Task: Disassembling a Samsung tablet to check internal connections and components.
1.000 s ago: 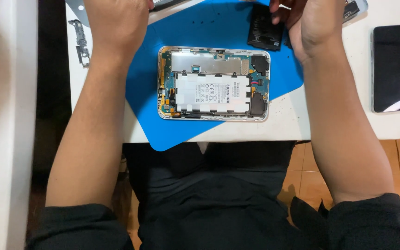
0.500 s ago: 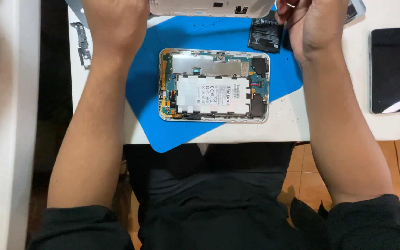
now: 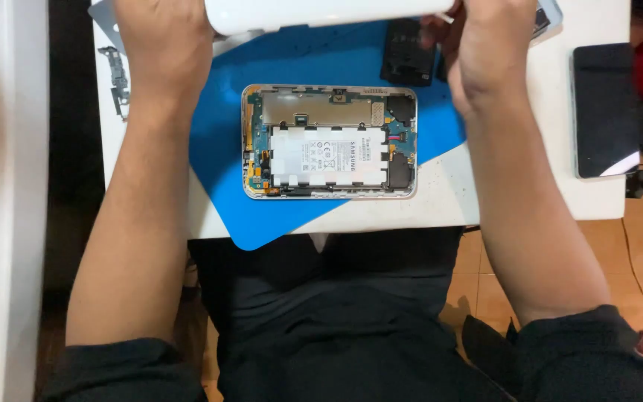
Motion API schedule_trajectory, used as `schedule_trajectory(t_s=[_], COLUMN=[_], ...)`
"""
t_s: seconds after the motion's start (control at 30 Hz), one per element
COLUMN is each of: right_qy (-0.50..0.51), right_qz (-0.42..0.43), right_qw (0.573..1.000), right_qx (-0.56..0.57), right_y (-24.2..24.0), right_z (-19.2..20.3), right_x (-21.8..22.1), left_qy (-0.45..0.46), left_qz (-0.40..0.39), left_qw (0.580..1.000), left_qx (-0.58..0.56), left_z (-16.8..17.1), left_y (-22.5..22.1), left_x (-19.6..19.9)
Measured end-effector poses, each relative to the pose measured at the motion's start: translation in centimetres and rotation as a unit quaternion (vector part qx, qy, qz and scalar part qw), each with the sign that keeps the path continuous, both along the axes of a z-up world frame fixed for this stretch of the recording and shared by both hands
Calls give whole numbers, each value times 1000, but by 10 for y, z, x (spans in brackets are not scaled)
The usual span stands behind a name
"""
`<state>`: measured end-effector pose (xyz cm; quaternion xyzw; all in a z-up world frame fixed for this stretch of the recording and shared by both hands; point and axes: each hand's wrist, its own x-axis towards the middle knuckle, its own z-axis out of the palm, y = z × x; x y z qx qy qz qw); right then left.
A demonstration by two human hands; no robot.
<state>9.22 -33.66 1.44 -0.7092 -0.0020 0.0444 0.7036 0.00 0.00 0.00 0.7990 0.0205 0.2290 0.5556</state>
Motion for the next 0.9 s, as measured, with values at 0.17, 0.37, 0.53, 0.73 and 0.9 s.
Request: schedule_trajectory(t_s=[0.17,0.37,0.53,0.73,0.9], right_qy=[-122,-113,-86,-105,-247], right_qz=[44,-53,-24,129,107], right_qw=[992,989,996,983,954], right_qx=[-15,-78,-25,-84,-136], right_y=[16,-7,-20,-22,-17], right_z=[29,3,7,13,6], right_x=[-68,-148,-154,-153,-154], left_qy=[-13,-24,-3,43,-12], left_qz=[-11,-212,-148,13,118], left_qw=[1000,974,988,998,993], left_qx=[-10,72,46,50,6], left_z=[14,42,57,59,23], left_y=[-12,-37,-61,-65,-68], left_x=[18,8,-14,-72,-99])
